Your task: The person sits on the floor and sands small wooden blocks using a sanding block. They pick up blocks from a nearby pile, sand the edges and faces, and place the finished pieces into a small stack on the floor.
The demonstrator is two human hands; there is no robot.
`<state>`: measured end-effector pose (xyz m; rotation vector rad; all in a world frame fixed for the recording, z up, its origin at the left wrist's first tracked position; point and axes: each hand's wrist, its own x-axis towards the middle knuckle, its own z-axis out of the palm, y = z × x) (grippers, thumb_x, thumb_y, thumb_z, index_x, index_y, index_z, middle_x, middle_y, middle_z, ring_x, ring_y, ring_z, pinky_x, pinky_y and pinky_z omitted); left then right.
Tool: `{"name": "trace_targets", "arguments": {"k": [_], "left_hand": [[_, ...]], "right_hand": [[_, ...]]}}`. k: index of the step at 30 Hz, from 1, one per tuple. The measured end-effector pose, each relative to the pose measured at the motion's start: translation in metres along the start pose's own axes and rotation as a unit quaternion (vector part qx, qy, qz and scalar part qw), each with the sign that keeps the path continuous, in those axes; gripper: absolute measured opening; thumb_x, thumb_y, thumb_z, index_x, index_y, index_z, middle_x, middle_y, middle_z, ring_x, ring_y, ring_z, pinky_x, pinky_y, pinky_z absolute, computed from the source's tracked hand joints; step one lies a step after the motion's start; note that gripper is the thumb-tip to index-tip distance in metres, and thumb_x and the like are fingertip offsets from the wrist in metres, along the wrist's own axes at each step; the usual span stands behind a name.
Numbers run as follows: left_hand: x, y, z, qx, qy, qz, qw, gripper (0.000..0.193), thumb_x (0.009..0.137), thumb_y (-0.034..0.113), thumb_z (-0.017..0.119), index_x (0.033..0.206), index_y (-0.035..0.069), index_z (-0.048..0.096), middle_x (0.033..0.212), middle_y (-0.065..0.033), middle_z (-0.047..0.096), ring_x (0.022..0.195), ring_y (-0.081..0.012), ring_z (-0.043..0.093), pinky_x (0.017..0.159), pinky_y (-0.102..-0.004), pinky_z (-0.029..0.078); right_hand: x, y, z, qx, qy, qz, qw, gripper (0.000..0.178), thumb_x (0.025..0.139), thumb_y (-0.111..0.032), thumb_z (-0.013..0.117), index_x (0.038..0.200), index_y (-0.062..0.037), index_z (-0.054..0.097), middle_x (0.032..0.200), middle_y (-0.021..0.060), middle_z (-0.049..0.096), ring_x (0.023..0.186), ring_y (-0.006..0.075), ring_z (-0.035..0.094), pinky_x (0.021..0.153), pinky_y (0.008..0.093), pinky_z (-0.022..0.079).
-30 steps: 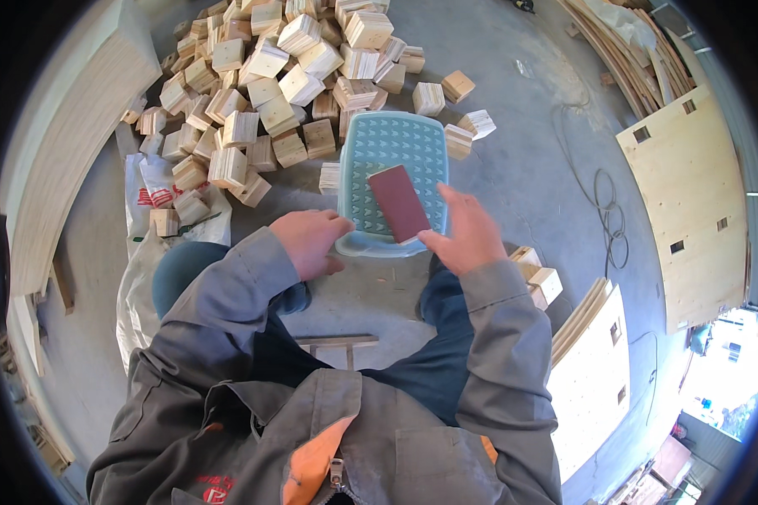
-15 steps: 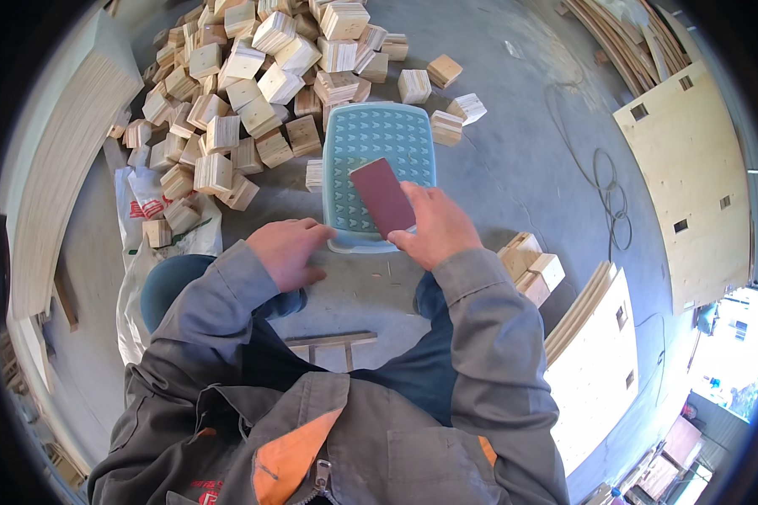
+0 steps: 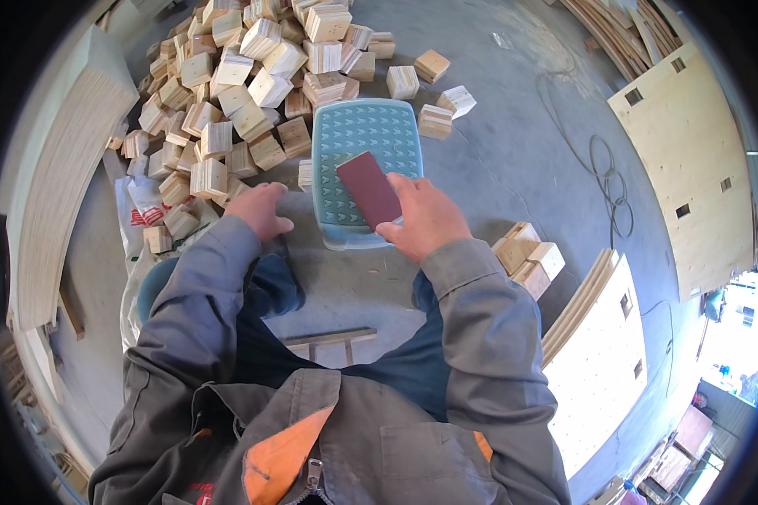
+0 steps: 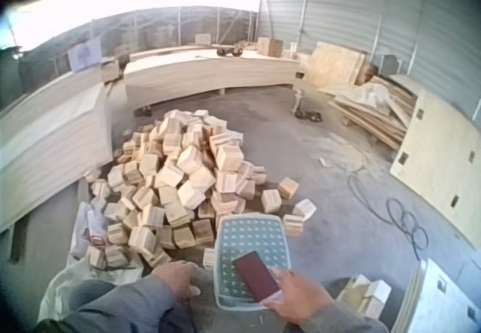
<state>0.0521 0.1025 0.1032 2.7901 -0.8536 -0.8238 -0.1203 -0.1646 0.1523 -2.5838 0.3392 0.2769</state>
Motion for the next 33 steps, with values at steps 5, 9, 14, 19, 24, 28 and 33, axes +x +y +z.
{"name": "trace_targets", "arguments": {"k": [5, 9, 14, 19, 24, 28, 33], "left_hand": [[0.065, -0.038, 0.055, -0.026, 0.029, -0.037, 0.999, 0.074, 0.084, 0.034, 0.088, 0.148, 0.010, 0.061, 0.147, -0.0164, 0.065, 0.137, -0.0365, 0.064, 0.114, -0.0453, 0.053], [0.099, -0.051, 0.087, -0.034, 0.034, -0.069, 0.996, 0.084, 0.081, 0.031, 0.090, 0.154, 0.011, 0.054, 0.152, -0.0171, 0.060, 0.138, -0.0384, 0.063, 0.114, -0.0461, 0.054], [0.146, -0.051, 0.110, -0.034, 0.065, -0.070, 0.995, 0.092, 0.077, 0.027, 0.094, 0.157, 0.013, 0.049, 0.152, -0.0172, 0.059, 0.139, -0.0390, 0.061, 0.113, -0.0463, 0.054], [0.202, -0.070, 0.146, -0.026, 0.071, -0.030, 0.997, 0.093, 0.079, 0.032, 0.093, 0.159, 0.017, 0.046, 0.159, -0.0151, 0.053, 0.144, -0.0386, 0.056, 0.114, -0.0481, 0.054], [0.228, -0.086, 0.174, 0.029, 0.047, 0.013, 0.998, 0.083, 0.093, 0.043, 0.078, 0.162, 0.017, 0.042, 0.166, -0.0109, 0.046, 0.154, -0.0376, 0.046, 0.116, -0.0519, 0.052], [0.236, -0.089, 0.186, 0.023, 0.088, 0.043, 0.995, 0.062, 0.099, 0.042, 0.069, 0.150, 0.012, 0.051, 0.154, -0.0144, 0.055, 0.146, -0.0380, 0.054, 0.111, -0.0542, 0.054], [0.240, -0.110, 0.190, 0.041, 0.065, 0.021, 0.997, 0.054, 0.092, 0.032, 0.076, 0.136, 0.006, 0.056, 0.142, -0.0201, 0.059, 0.131, -0.0409, 0.065, 0.104, -0.0523, 0.058]], "right_hand": [[-0.006, -0.002, -0.007, 0.013, -0.012, 0.010, 1.000, 0.080, 0.091, -0.033, 0.084, 0.160, -0.0111, 0.050, 0.137, 0.0206, 0.065, 0.127, 0.0397, 0.065, 0.108, 0.0478, 0.054], [-0.011, 0.002, -0.013, 0.034, -0.011, 0.007, 0.999, 0.079, 0.091, -0.031, 0.084, 0.159, -0.0084, 0.049, 0.138, 0.0215, 0.064, 0.126, 0.0416, 0.064, 0.107, 0.0490, 0.054], [-0.023, 0.005, -0.023, 0.075, 0.011, -0.032, 0.997, 0.077, 0.091, -0.022, 0.083, 0.157, -0.0051, 0.049, 0.137, 0.0228, 0.064, 0.124, 0.0433, 0.064, 0.105, 0.0496, 0.053], [-0.028, 0.000, -0.039, 0.093, 0.001, -0.041, 0.995, 0.081, 0.088, -0.018, 0.084, 0.158, -0.0027, 0.048, 0.136, 0.0216, 0.063, 0.121, 0.0420, 0.064, 0.104, 0.0499, 0.052], [-0.026, 0.004, -0.045, 0.110, -0.005, -0.033, 0.993, 0.083, 0.083, -0.017, 0.086, 0.157, 0.0002, 0.051, 0.134, 0.0206, 0.064, 0.116, 0.0401, 0.065, 0.100, 0.0484, 0.053], [-0.026, 0.005, -0.049, 0.112, -0.010, -0.015, 0.994, 0.081, 0.083, -0.017, 0.086, 0.155, 0.0008, 0.054, 0.132, 0.0202, 0.065, 0.112, 0.0395, 0.065, 0.097, 0.0478, 0.054], [-0.028, 0.011, -0.045, 0.107, -0.008, -0.028, 0.994, 0.081, 0.083, -0.017, 0.086, 0.155, 0.0009, 0.054, 0.130, 0.0199, 0.066, 0.109, 0.0398, 0.066, 0.096, 0.0481, 0.054]]}}
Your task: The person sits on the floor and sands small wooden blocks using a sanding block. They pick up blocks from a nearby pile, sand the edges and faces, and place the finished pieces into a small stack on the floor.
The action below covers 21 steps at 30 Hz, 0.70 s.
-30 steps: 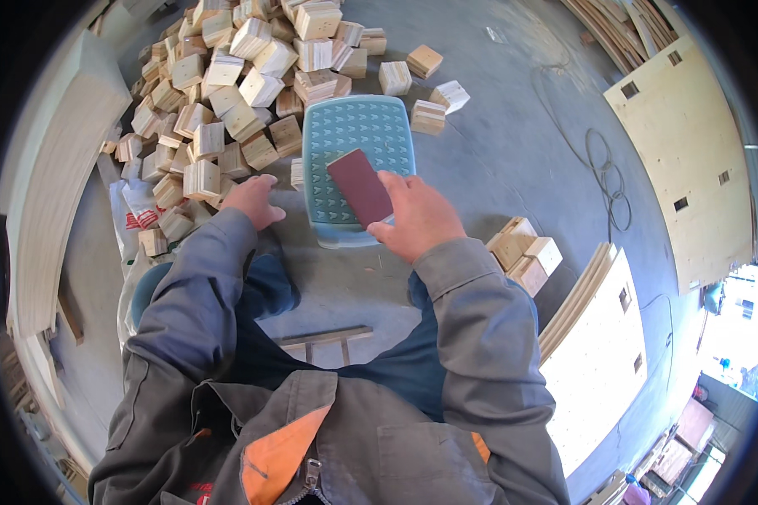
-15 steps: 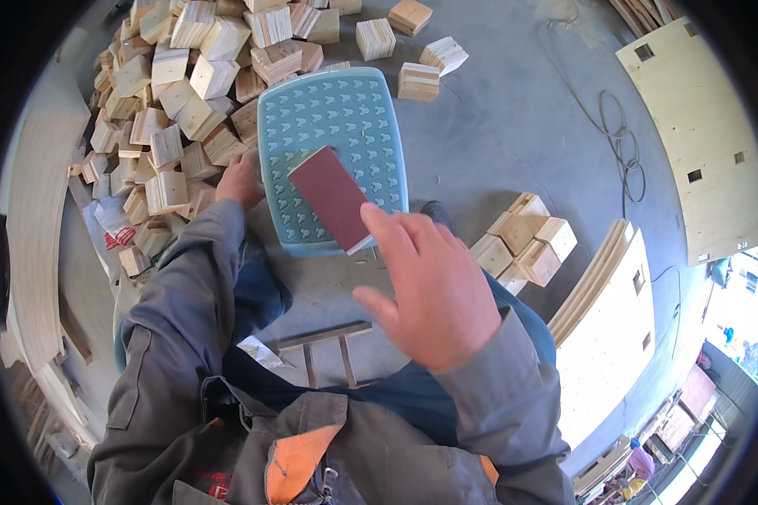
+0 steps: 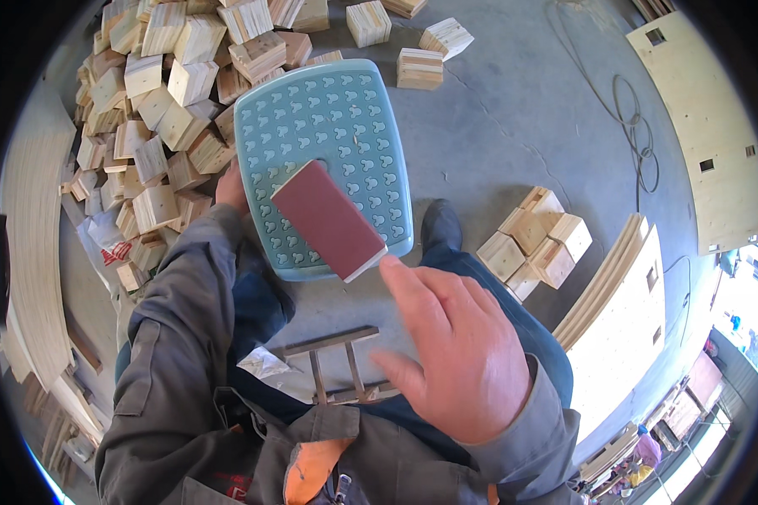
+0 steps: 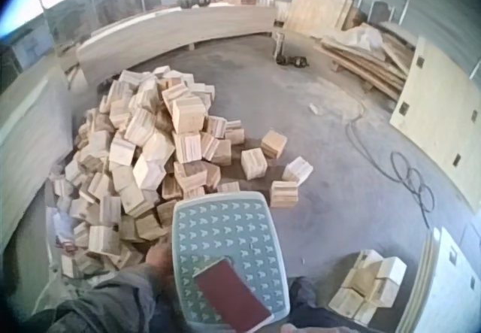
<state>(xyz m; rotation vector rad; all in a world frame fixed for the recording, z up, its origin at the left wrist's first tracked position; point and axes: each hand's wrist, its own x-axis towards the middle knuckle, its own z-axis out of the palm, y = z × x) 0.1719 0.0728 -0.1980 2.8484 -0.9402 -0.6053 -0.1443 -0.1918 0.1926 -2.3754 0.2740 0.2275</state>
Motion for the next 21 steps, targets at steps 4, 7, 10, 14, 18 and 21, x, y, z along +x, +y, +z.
{"name": "trace_targets", "arguments": {"k": [4, 7, 10, 14, 18, 21], "left_hand": [[-0.019, 0.002, -0.047, -0.017, -0.049, -0.116, 0.992, 0.068, 0.078, 0.020, 0.087, 0.136, 0.003, 0.056, 0.144, -0.0236, 0.059, 0.132, -0.0409, 0.065, 0.105, -0.0488, 0.058], [-0.039, 0.005, -0.100, 0.019, -0.094, -0.179, 0.979, 0.086, 0.068, 0.027, 0.096, 0.140, 0.004, 0.056, 0.149, -0.0224, 0.058, 0.136, -0.0385, 0.064, 0.110, -0.0462, 0.057], [-0.062, -0.013, -0.134, 0.003, -0.044, -0.214, 0.976, 0.089, 0.065, 0.029, 0.098, 0.141, 0.004, 0.058, 0.146, -0.0212, 0.061, 0.135, -0.0386, 0.064, 0.112, -0.0454, 0.055], [-0.087, -0.025, -0.182, -0.042, 0.032, -0.154, 0.987, 0.099, 0.062, 0.031, 0.100, 0.147, 0.003, 0.058, 0.147, -0.0218, 0.063, 0.136, -0.0386, 0.064, 0.115, -0.0436, 0.052], [-0.105, -0.050, -0.226, -0.147, 0.113, -0.067, 0.980, 0.107, 0.060, 0.019, 0.102, 0.154, 0.000, 0.054, 0.149, -0.0224, 0.064, 0.137, -0.0347, 0.064, 0.116, -0.0405, 0.051], [-0.149, -0.042, -0.268, -0.288, 0.140, -0.001, 0.947, 0.107, 0.062, 0.005, 0.101, 0.155, -0.005, 0.049, 0.150, -0.0185, 0.062, 0.135, -0.0297, 0.064, 0.112, -0.0406, 0.054]], "right_hand": [[-0.008, 0.000, 0.000, -0.012, 0.006, -0.010, 1.000, 0.081, 0.084, -0.018, 0.086, 0.156, 0.0006, 0.052, 0.130, 0.0204, 0.067, 0.109, 0.0403, 0.066, 0.096, 0.0483, 0.054], [-0.015, 0.003, 0.004, -0.020, 0.022, -0.027, 0.999, 0.080, 0.086, -0.019, 0.085, 0.156, 0.0000, 0.050, 0.124, 0.0207, 0.067, 0.108, 0.0415, 0.066, 0.094, 0.0499, 0.054], [-0.016, 0.005, 0.012, -0.037, 0.031, -0.035, 0.998, 0.078, 0.089, -0.023, 0.084, 0.155, -0.0014, 0.050, 0.122, 0.0215, 0.068, 0.109, 0.0427, 0.066, 0.094, 0.0509, 0.054], [-0.011, 0.010, 0.021, -0.051, 0.035, 0.002, 0.998, 0.077, 0.091, -0.028, 0.083, 0.158, -0.0056, 0.051, 0.129, 0.0228, 0.068, 0.120, 0.0428, 0.065, 0.103, 0.0483, 0.053], [0.006, 0.001, 0.028, -0.056, 0.022, 0.052, 0.997, 0.080, 0.090, -0.031, 0.083, 0.160, -0.0095, 0.050, 0.137, 0.0227, 0.066, 0.128, 0.0423, 0.064, 0.110, 0.0465, 0.052], [0.021, -0.012, 0.041, -0.069, 0.024, 0.048, 0.996, 0.076, 0.095, -0.034, 0.081, 0.159, -0.0121, 0.048, 0.141, 0.0189, 0.062, 0.129, 0.0392, 0.065, 0.107, 0.0491, 0.055]]}}
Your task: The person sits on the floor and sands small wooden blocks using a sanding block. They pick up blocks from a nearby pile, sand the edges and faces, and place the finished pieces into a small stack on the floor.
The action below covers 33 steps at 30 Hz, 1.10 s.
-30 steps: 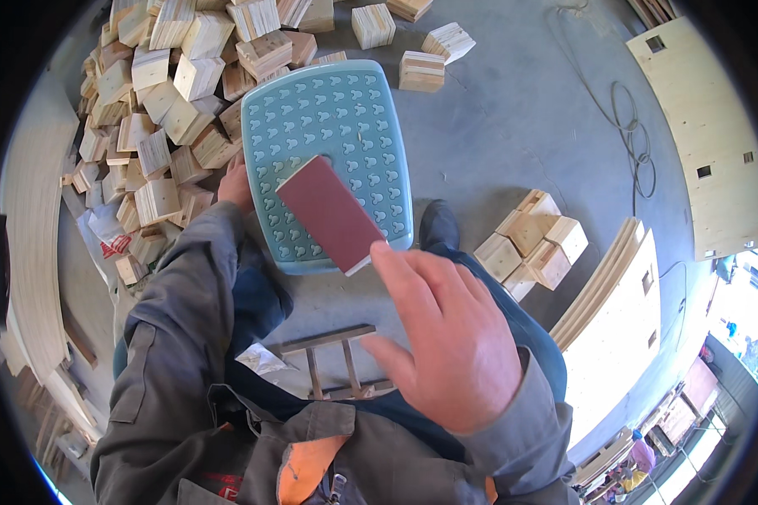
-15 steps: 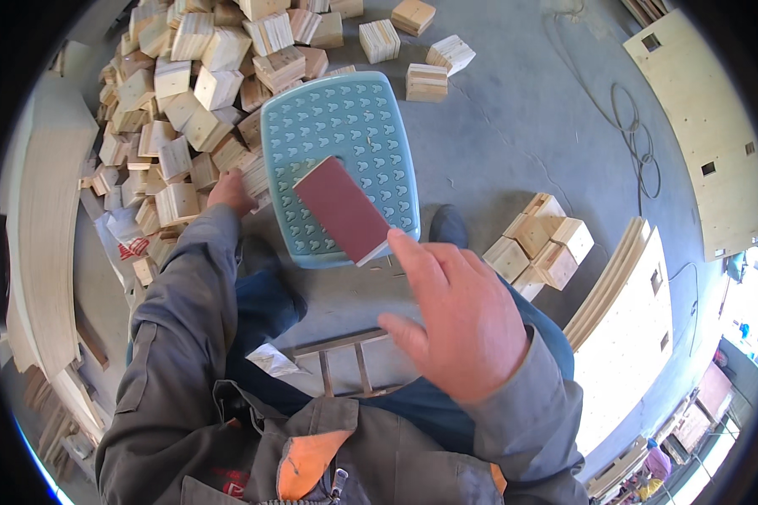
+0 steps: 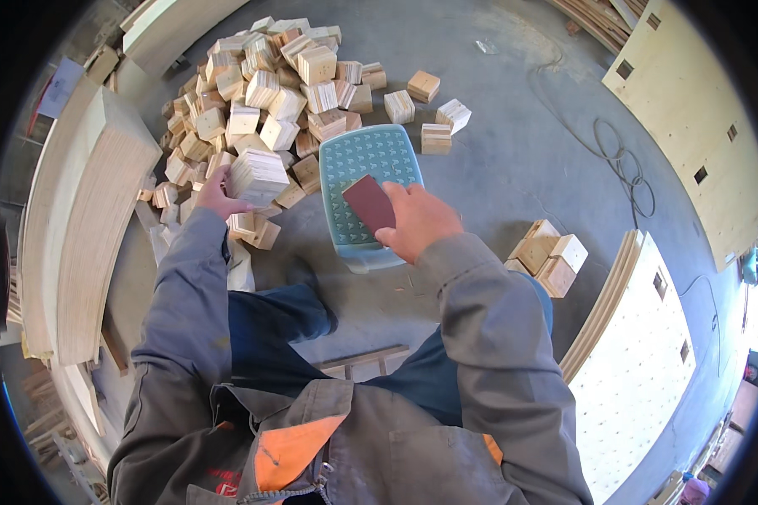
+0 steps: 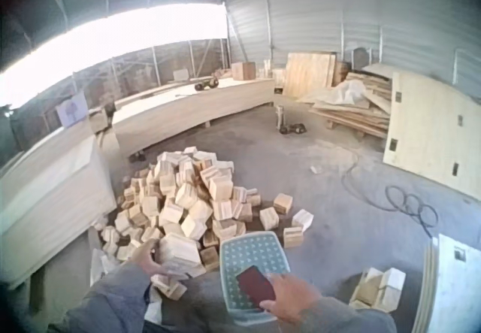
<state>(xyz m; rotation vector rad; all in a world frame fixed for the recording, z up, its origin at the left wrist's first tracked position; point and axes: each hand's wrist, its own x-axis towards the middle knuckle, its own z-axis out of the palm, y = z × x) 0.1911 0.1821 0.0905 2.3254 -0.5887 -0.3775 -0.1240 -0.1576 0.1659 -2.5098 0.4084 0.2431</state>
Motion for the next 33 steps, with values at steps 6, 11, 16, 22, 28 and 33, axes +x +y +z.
{"name": "trace_targets", "arguments": {"k": [6, 11, 16, 22, 28, 33], "left_hand": [[-0.055, 0.055, 0.006, -0.211, 0.018, 0.080, 0.974, 0.113, 0.064, 0.007, 0.102, 0.159, -0.006, 0.042, 0.150, -0.0191, 0.060, 0.129, -0.0303, 0.068, 0.108, -0.0416, 0.058], [-0.083, 0.089, 0.051, -0.139, 0.011, 0.046, 0.989, 0.105, 0.063, 0.013, 0.103, 0.152, -0.007, 0.050, 0.143, -0.0196, 0.064, 0.127, -0.0262, 0.068, 0.107, -0.0392, 0.058], [-0.083, 0.111, 0.080, 0.002, 0.015, 0.060, 0.998, 0.097, 0.063, 0.032, 0.102, 0.143, -0.004, 0.060, 0.134, -0.0207, 0.066, 0.127, -0.0335, 0.066, 0.109, -0.0413, 0.054], [-0.078, 0.117, 0.082, 0.066, -0.004, 0.102, 0.993, 0.093, 0.064, 0.025, 0.100, 0.145, 0.003, 0.058, 0.138, -0.0195, 0.062, 0.129, -0.0389, 0.064, 0.109, -0.0451, 0.053], [-0.080, 0.116, 0.080, 0.082, -0.038, 0.156, 0.984, 0.091, 0.069, 0.016, 0.095, 0.149, 0.009, 0.053, 0.141, -0.0179, 0.060, 0.127, -0.0428, 0.064, 0.106, -0.0476, 0.056], [-0.079, 0.110, 0.084, 0.076, -0.061, 0.162, 0.982, 0.088, 0.070, 0.009, 0.090, 0.149, 0.009, 0.052, 0.142, -0.0180, 0.060, 0.127, -0.0439, 0.064, 0.105, -0.0478, 0.056]], "right_hand": [[0.010, -0.003, 0.008, 0.022, 0.010, 0.040, 0.999, 0.093, 0.084, -0.039, 0.086, 0.163, -0.0124, 0.047, 0.151, 0.0215, 0.057, 0.140, 0.0397, 0.058, 0.118, 0.0459, 0.048], [0.016, 0.003, 0.014, -0.019, -0.031, 0.064, 0.997, 0.094, 0.089, -0.042, 0.086, 0.166, -0.0137, 0.041, 0.151, 0.0206, 0.057, 0.136, 0.0398, 0.063, 0.113, 0.0479, 0.053], [0.029, 0.012, 0.036, -0.046, -0.066, 0.092, 0.992, 0.098, 0.088, -0.045, 0.087, 0.168, -0.0151, 0.039, 0.153, 0.0190, 0.055, 0.139, 0.0391, 0.060, 0.114, 0.0491, 0.052], [0.041, 0.002, 0.053, -0.061, -0.083, 0.129, 0.986, 0.102, 0.087, -0.048, 0.088, 0.169, -0.0162, 0.036, 0.157, 0.0168, 0.053, 0.146, 0.0382, 0.053, 0.116, 0.0524, 0.049], [0.055, 0.005, 0.076, -0.067, -0.053, 0.154, 0.984, 0.106, 0.086, -0.046, 0.091, 0.169, -0.0157, 0.033, 0.159, 0.0164, 0.052, 0.147, 0.0375, 0.052, 0.118, 0.0526, 0.047], [0.057, 0.000, 0.088, -0.079, -0.010, 0.155, 0.985, 0.110, 0.084, -0.041, 0.092, 0.170, -0.0132, 0.029, 0.154, 0.0179, 0.057, 0.143, 0.0384, 0.056, 0.116, 0.0516, 0.050]]}}
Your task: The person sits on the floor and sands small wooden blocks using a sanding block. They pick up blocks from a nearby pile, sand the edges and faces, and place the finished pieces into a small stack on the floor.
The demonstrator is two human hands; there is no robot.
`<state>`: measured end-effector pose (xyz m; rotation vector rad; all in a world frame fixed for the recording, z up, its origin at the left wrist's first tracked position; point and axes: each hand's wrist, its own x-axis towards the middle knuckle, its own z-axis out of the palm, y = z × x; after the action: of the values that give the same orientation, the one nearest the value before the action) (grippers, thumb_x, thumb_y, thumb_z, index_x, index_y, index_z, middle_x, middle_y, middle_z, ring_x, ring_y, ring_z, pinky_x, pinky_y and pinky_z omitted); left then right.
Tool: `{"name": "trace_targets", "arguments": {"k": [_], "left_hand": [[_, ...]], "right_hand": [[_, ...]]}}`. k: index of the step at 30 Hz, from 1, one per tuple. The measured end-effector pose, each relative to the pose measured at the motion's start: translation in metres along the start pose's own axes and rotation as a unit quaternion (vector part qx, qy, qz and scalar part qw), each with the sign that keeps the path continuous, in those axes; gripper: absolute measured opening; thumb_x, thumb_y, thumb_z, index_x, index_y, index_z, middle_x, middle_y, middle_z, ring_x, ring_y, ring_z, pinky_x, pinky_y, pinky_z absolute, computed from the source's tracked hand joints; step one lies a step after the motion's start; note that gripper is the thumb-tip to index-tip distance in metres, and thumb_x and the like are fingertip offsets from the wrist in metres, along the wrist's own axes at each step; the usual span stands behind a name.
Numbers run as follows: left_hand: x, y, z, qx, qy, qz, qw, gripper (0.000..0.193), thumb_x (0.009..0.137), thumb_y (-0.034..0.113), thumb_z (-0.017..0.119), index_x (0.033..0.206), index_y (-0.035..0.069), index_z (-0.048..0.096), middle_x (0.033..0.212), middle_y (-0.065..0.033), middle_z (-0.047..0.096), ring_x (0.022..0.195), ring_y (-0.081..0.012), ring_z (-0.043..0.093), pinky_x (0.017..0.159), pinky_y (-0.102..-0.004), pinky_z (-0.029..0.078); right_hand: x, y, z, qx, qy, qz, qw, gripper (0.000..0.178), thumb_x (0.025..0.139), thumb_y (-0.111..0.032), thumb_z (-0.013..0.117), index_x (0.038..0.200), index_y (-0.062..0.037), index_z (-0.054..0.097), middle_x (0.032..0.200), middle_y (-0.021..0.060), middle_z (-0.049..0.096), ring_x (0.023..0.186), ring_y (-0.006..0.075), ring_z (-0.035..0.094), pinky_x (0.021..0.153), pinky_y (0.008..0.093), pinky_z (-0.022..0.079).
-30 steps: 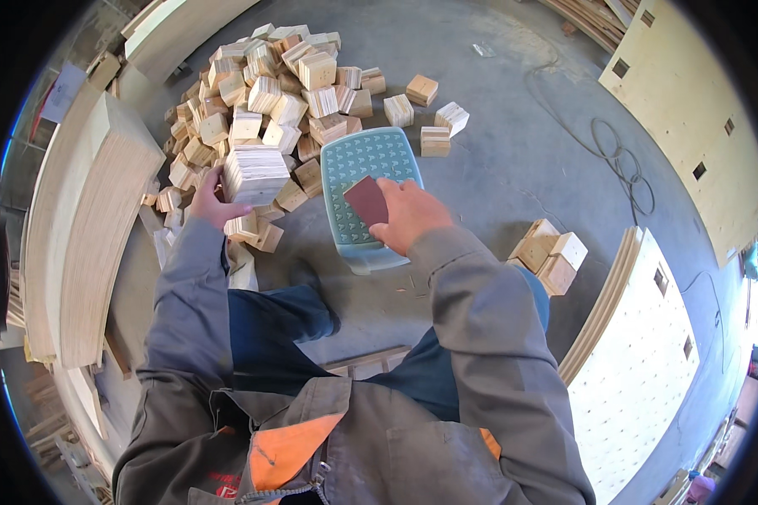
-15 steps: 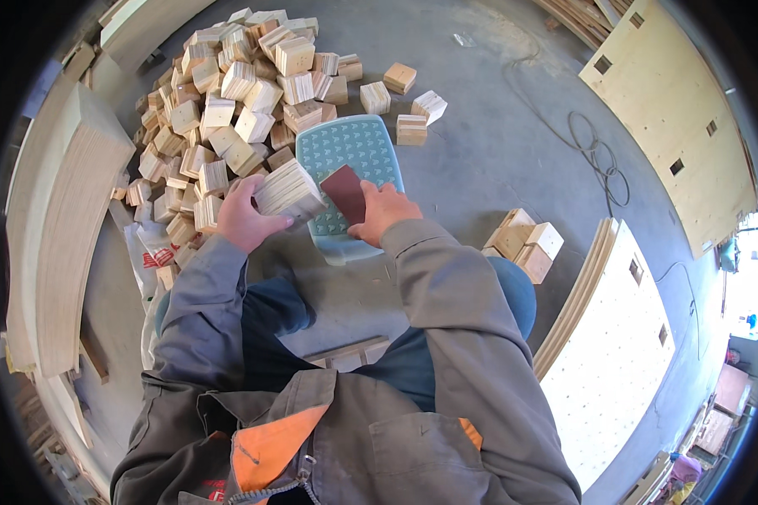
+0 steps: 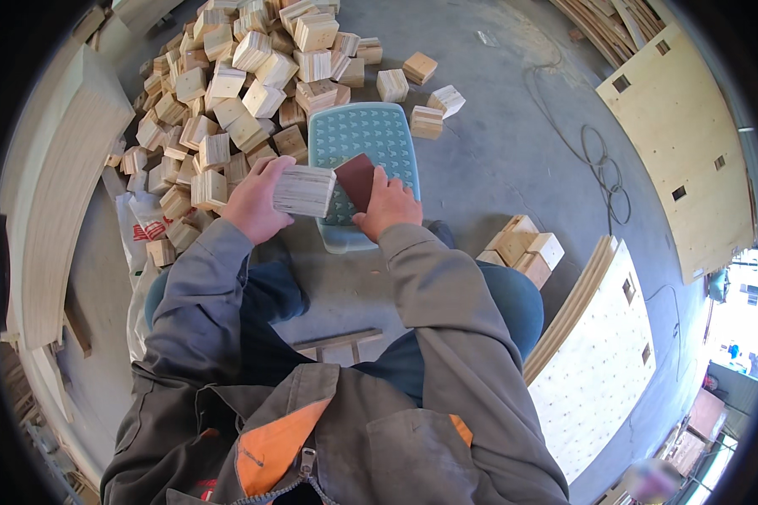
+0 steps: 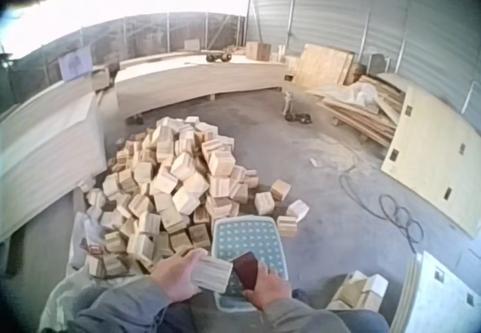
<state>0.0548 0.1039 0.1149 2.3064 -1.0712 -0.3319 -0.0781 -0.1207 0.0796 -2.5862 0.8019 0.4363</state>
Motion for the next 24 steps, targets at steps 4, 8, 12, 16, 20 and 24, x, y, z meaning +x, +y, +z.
{"name": "trace_targets", "arguments": {"k": [4, 8, 12, 16, 20, 24], "left_hand": [[0.002, -0.002, 0.005, -0.012, 0.006, 0.027, 1.000, 0.081, 0.073, 0.002, 0.083, 0.148, 0.010, 0.053, 0.143, -0.0185, 0.060, 0.126, -0.0445, 0.064, 0.106, -0.0474, 0.056], [0.011, -0.001, 0.012, -0.024, -0.012, 0.053, 0.998, 0.072, 0.077, -0.007, 0.072, 0.146, 0.010, 0.056, 0.145, -0.0173, 0.060, 0.127, -0.0442, 0.064, 0.107, -0.0467, 0.055], [0.023, 0.011, 0.017, -0.030, -0.068, 0.080, 0.994, 0.071, 0.080, -0.012, 0.066, 0.147, 0.010, 0.056, 0.148, -0.0152, 0.060, 0.131, -0.0421, 0.064, 0.108, -0.0455, 0.055], [0.039, 0.026, 0.030, 0.018, -0.110, 0.112, 0.987, 0.078, 0.081, -0.016, 0.063, 0.152, 0.013, 0.055, 0.150, -0.0144, 0.061, 0.134, -0.0402, 0.064, 0.109, -0.0453, 0.056], [0.062, 0.039, 0.039, 0.025, -0.133, 0.117, 0.984, 0.085, 0.081, -0.022, 0.055, 0.159, 0.014, 0.051, 0.159, -0.0144, 0.056, 0.141, -0.0408, 0.060, 0.117, -0.0443, 0.052], [0.072, 0.037, 0.052, 0.001, -0.063, 0.068, 0.996, 0.086, 0.085, -0.017, 0.057, 0.164, 0.014, 0.044, 0.161, -0.0183, 0.053, 0.141, -0.0417, 0.059, 0.117, -0.0443, 0.051]], "right_hand": [[0.008, 0.007, 0.003, 0.037, 0.015, 0.016, 0.999, 0.110, 0.082, -0.035, 0.091, 0.170, -0.0109, 0.029, 0.147, 0.0209, 0.062, 0.138, 0.0399, 0.060, 0.113, 0.0497, 0.053], [0.007, 0.021, -0.015, 0.120, 0.055, 0.034, 0.991, 0.108, 0.080, -0.032, 0.090, 0.169, -0.0082, 0.033, 0.142, 0.0224, 0.065, 0.131, 0.0397, 0.066, 0.111, 0.0477, 0.054], [-0.004, 0.029, -0.039, 0.209, 0.140, 0.022, 0.967, 0.100, 0.078, -0.030, 0.088, 0.163, -0.0057, 0.042, 0.137, 0.0223, 0.069, 0.125, 0.0374, 0.070, 0.108, 0.0454, 0.056], [-0.023, 0.033, -0.060, 0.287, 0.158, 0.004, 0.945, 0.094, 0.077, -0.030, 0.088, 0.157, -0.0027, 0.047, 0.136, 0.0211, 0.070, 0.124, 0.0355, 0.071, 0.107, 0.0438, 0.055], [-0.027, 0.048, -0.060, 0.288, 0.200, -0.017, 0.936, 0.097, 0.077, -0.032, 0.091, 0.156, 0.0030, 0.048, 0.135, 0.0236, 0.072, 0.123, 0.0350, 0.073, 0.107, 0.0429, 0.056], [-0.027, 0.060, -0.059, 0.301, 0.214, -0.010, 0.929, 0.098, 0.077, -0.033, 0.092, 0.156, 0.0048, 0.048, 0.135, 0.0265, 0.072, 0.123, 0.0356, 0.073, 0.107, 0.0426, 0.056]]}}
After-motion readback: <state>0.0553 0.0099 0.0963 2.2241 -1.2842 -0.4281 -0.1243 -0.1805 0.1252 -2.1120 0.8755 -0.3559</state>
